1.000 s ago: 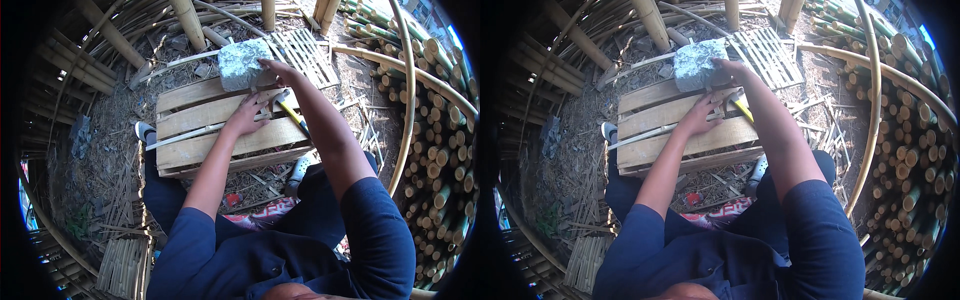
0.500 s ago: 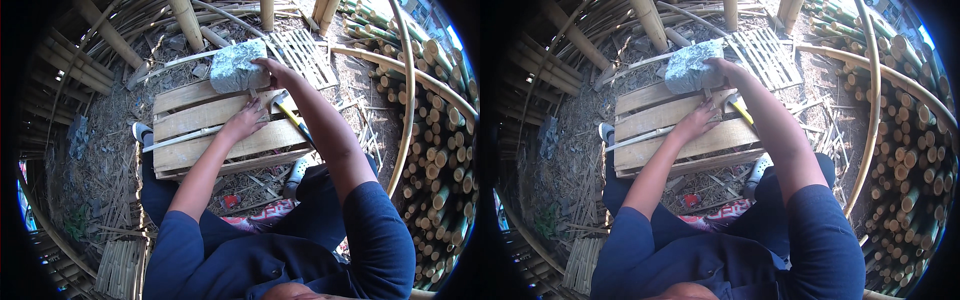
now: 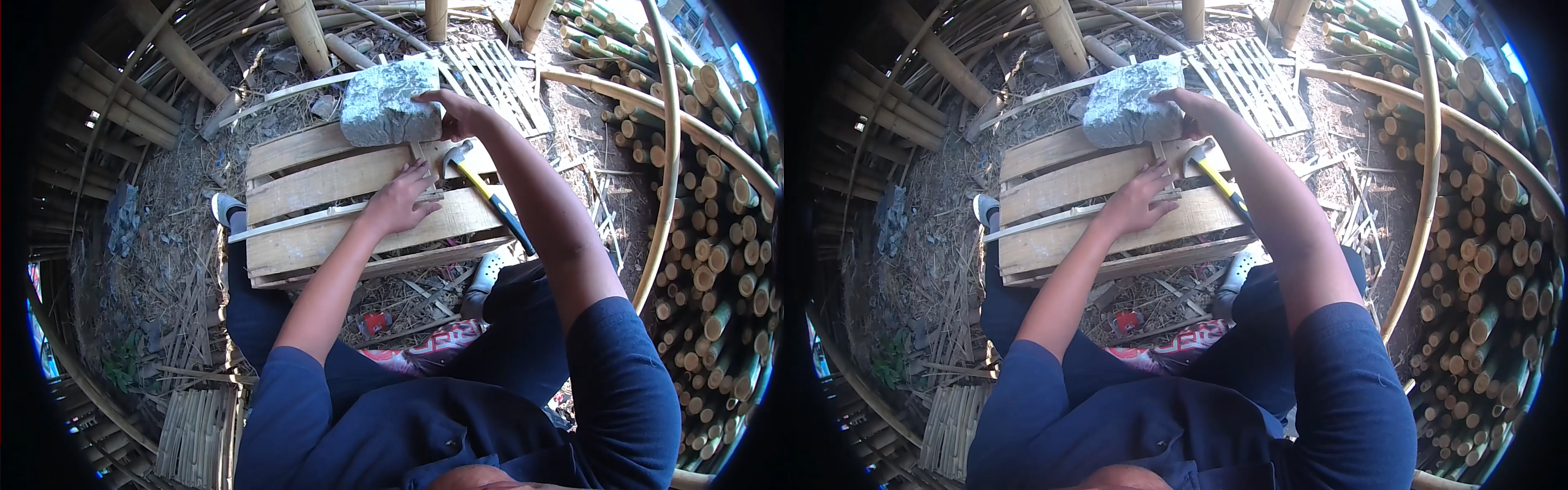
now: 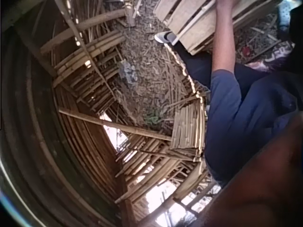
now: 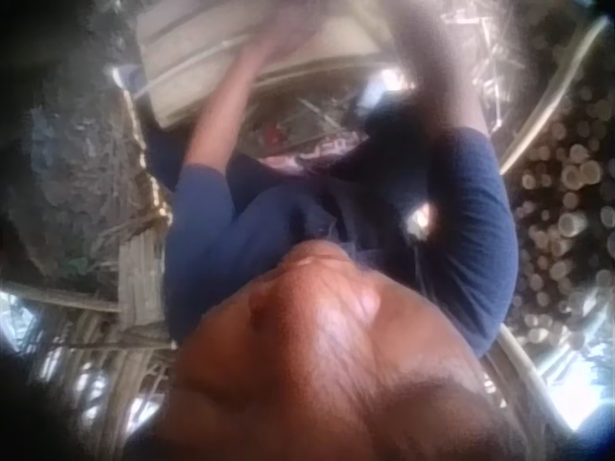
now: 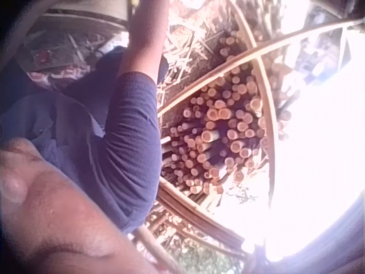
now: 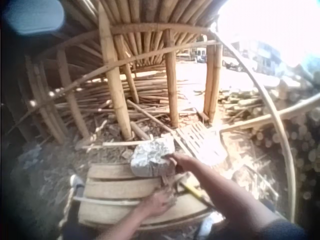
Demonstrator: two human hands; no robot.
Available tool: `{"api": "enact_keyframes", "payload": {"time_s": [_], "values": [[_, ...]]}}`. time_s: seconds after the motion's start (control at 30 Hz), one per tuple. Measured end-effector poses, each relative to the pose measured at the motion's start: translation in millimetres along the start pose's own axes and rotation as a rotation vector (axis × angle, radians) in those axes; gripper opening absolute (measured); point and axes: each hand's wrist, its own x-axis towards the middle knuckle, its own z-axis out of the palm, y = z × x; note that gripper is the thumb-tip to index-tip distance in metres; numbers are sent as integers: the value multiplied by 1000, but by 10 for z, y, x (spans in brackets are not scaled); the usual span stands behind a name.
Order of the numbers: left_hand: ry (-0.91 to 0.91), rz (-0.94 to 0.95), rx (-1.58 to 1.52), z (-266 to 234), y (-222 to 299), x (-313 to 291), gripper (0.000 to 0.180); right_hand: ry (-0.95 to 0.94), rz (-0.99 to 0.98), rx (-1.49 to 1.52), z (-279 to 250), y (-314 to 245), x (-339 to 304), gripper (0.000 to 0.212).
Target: The person assembles bamboo parts by aligning strips of wood and using a hammer to drive nails through them, while holding a large stone on the workspace to provide stability.
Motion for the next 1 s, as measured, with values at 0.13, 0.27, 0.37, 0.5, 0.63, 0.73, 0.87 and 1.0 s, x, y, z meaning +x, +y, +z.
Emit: {"api": "enact_keyframes", "payload": {"time_s": [0.13, 0.27, 0.37, 0.5, 0.63, 0.73, 0.87, 1.0], "values": [[171, -465, -499, -65, -16, 67, 33, 195, -127, -245, -45, 145, -95, 79], [345, -765, -296, -78, -169, 46, 28, 270, 34, -721, 121, 3, -652, 83], [525, -959, -77, 38, -129, 115, 35, 114, 112, -1124, 90, 465, -993, 87], [444, -939, 353, 205, -67, 246, 69, 123, 80, -1073, 126, 1323, -1288, 58], [127, -1062, 386, 205, -49, 278, 78, 326, -219, -1011, 3, 1741, -1299, 27], [91, -1041, 350, 176, -41, 300, 78, 432, -271, -938, -8, 1734, -1411, 22], [116, -1058, 359, 206, -105, 275, 79, 509, -305, -953, 260, 1540, -1621, 33], [217, -1109, 409, 310, -182, 304, 78, 421, -183, -745, 167, 1391, -1644, 35]]}}
